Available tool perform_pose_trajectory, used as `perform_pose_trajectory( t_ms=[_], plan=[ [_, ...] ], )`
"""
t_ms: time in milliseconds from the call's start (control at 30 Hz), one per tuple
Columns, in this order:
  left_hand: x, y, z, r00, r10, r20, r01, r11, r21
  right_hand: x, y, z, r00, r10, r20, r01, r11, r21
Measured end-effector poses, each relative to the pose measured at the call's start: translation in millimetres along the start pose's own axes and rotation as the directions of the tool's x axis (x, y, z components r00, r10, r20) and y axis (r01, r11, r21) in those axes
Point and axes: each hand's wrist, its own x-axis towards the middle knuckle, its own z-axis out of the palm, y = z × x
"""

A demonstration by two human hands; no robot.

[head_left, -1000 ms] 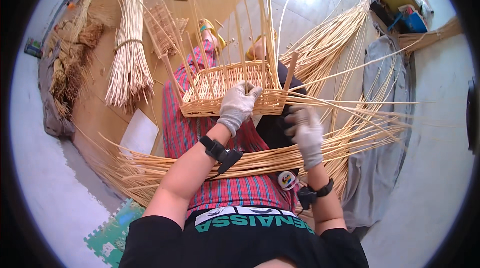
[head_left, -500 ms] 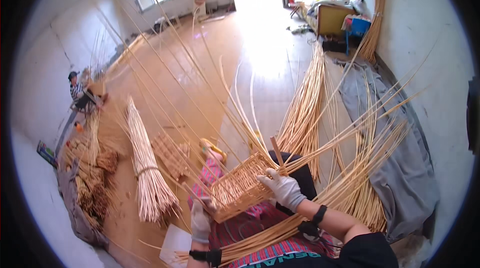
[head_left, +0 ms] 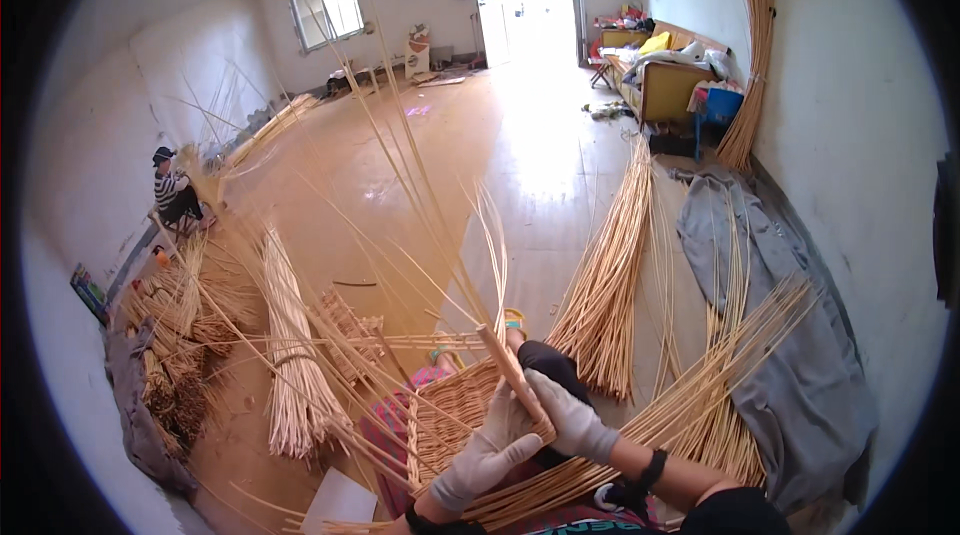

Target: Weaving a wicker or rattan basket while sitting on the floor.

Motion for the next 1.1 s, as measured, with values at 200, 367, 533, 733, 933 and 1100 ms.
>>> perform_pose_trajectory(
  t_ms=[200, 367, 533, 733, 933, 1100],
  plan=[
    [-45, 2, -15, 0.979, 0.182, -0.091, -0.068, 0.713, 0.698, 4, -33, -10, 0.994, -0.107, -0.003, 0.106, 0.982, -0.157],
    [-90, -8, -66, 0.331, 0.678, -0.657, -0.118, 0.72, 0.684, 15, -31, -8, 0.993, -0.09, -0.072, 0.068, 0.962, -0.265],
    [-110, -30, -93, 0.58, 0.071, -0.812, 0.103, 0.982, 0.159, -14, -17, -1, 0.974, -0.019, -0.225, -0.054, 0.949, -0.312],
    [-89, -31, -105, 0.71, 0.0, -0.705, -0.147, 0.978, -0.148, -33, -3, 13, 0.944, 0.109, -0.31, -0.202, 0.937, -0.285],
    [-113, -35, -125, 0.583, 0.028, -0.812, -0.261, 0.953, -0.155, -36, 7, 23, 0.934, 0.087, -0.347, -0.174, 0.958, -0.226],
    [-201, -16, -159, 0.293, 0.011, -0.956, 0.083, 0.996, 0.037, -37, 20, 25, 0.866, -0.08, -0.494, -0.058, 0.964, -0.258]
  ],
)
